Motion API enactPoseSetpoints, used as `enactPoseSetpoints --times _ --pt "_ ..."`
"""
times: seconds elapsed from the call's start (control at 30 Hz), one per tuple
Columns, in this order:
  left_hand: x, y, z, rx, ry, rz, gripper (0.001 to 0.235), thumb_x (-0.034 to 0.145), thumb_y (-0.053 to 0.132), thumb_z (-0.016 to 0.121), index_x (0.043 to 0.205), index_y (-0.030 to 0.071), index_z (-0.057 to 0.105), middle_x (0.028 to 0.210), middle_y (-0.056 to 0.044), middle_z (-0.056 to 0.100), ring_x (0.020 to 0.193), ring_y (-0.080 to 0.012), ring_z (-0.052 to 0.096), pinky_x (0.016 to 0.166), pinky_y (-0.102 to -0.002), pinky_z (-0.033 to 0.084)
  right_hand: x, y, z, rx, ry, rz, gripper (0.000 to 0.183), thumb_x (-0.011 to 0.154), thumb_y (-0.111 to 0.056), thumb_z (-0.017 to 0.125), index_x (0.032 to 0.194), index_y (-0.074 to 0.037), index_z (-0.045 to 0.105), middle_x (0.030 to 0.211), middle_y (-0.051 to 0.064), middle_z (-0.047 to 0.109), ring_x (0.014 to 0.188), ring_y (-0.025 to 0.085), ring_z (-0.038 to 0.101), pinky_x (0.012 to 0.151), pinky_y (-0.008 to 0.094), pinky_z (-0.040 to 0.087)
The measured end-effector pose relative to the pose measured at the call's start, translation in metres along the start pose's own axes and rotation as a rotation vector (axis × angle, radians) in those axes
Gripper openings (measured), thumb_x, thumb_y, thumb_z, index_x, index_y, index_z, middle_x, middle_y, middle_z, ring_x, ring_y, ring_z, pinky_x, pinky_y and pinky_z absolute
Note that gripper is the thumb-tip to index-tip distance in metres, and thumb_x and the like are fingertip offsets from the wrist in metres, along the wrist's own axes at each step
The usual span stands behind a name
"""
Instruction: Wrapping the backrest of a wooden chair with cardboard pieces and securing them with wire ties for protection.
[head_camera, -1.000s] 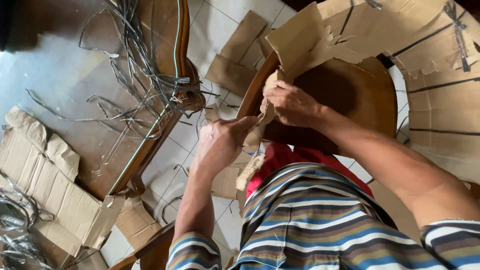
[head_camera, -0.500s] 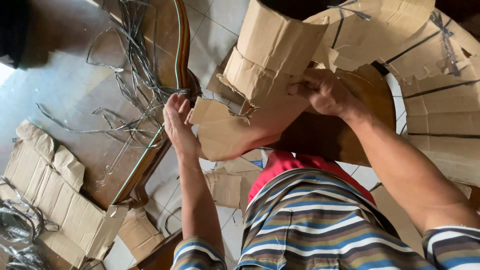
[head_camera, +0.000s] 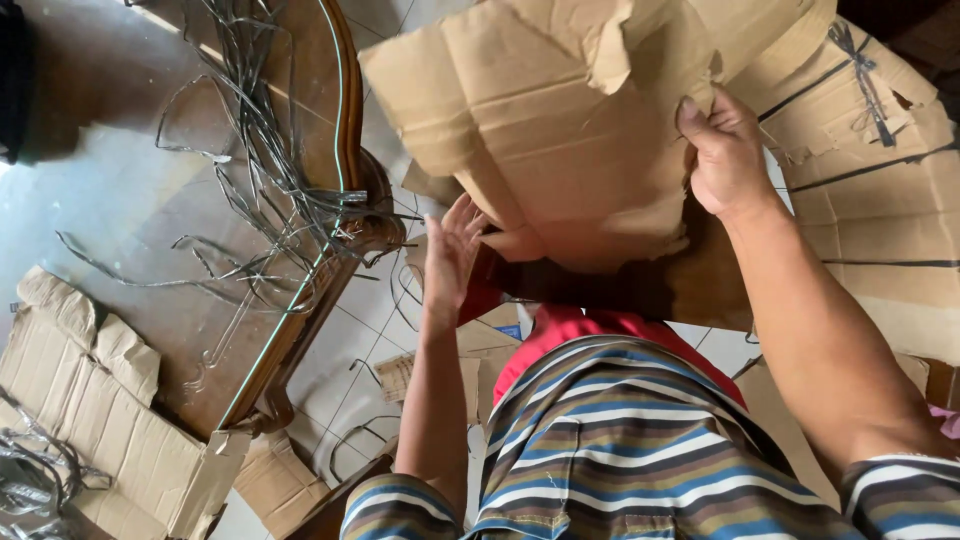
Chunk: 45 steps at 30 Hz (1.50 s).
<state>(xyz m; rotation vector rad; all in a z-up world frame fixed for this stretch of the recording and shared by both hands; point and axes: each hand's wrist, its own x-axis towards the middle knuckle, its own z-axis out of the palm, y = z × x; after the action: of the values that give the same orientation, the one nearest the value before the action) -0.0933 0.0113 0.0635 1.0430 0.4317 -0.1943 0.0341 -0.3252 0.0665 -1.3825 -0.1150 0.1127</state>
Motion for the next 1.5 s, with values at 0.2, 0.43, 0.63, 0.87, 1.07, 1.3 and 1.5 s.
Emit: enactPoseSetpoints --times 0.2,0.43,0.63,0.87,1.07,1.3,1.5 --pt "0.039 -0.009 0.014 0.321 -0.053 0.139 0.06 0.093 0.05 0.064 0.134 0.006 0.061 0.13 -0.007 0.069 0.121 -0.0164 0.061 0.104 -0.033 0.049 -0.003 0.027 -0.025 0.317 0.127 0.153 0.016 0.102 -0.029 0.07 0.094 -0.018 0.062 0.093 -0.006 0.066 0.091 0.008 0.061 0.088 0.024 0.048" --pt "0.043 -0.006 0.031 0.835 0.109 0.23 0.026 0.096 0.038 0.073 0.086 0.014 0.069 0.056 -0.003 0.067 0.055 -0.0127 0.071 0.056 -0.024 0.055 -0.035 0.054 -0.004 0.079 0.579 0.418 0.032 0.104 -0.031 0.071 0.123 -0.008 0.06 0.111 0.007 0.059 0.106 0.018 0.056 0.096 0.036 0.039" --pt "0.052 -0.005 0.042 1.171 0.155 0.202 0.039 0.094 0.044 0.07 0.076 0.011 0.059 0.054 -0.007 0.062 0.062 -0.0256 0.069 0.064 -0.035 0.055 -0.063 0.042 0.027 -0.116 0.546 0.731 0.064 0.108 -0.048 0.056 0.152 -0.004 0.043 0.159 0.02 0.037 0.15 0.04 0.03 0.113 0.071 0.024" --pt "0.069 -0.043 0.043 1.249 0.243 -0.023 0.06 0.093 0.056 0.066 0.132 0.011 0.066 0.108 -0.021 0.075 0.114 -0.0388 0.068 0.1 -0.052 0.053 -0.105 0.153 -0.03 -0.528 0.483 0.682 0.063 0.105 -0.048 0.066 0.151 -0.011 0.043 0.137 0.024 0.058 0.126 0.039 0.06 0.098 0.049 0.054" --pt "0.056 -0.044 0.072 0.664 0.011 -0.13 0.042 0.102 0.037 0.061 0.116 -0.002 0.064 0.107 -0.028 0.071 0.087 -0.0334 0.077 0.067 -0.037 0.066 -0.113 0.14 -0.017 -1.013 0.035 0.752 0.079 0.097 -0.042 0.053 0.161 -0.004 0.027 0.161 0.028 0.022 0.141 0.052 0.04 0.106 0.067 0.046" --pt "0.078 -0.11 0.056 0.828 -0.013 -0.05 0.039 0.102 0.024 0.055 0.125 -0.007 0.063 0.095 -0.028 0.073 0.075 -0.0306 0.077 0.06 -0.037 0.067 -0.064 0.024 0.087 -0.812 -0.062 0.416 0.086 0.094 -0.071 0.059 0.153 -0.015 0.033 0.107 0.019 0.071 0.109 0.044 0.068 0.099 0.059 0.05" --pt "0.063 -0.09 0.065 1.007 -0.069 0.059 0.025 0.096 0.024 0.057 0.083 0.008 0.07 0.064 -0.008 0.071 0.068 -0.0256 0.073 0.064 -0.043 0.056 -0.032 0.048 0.107 -1.06 -0.1 0.455 0.067 0.094 -0.046 0.06 0.143 -0.014 0.027 0.106 0.027 0.071 0.102 0.047 0.072 0.085 0.06 0.056"
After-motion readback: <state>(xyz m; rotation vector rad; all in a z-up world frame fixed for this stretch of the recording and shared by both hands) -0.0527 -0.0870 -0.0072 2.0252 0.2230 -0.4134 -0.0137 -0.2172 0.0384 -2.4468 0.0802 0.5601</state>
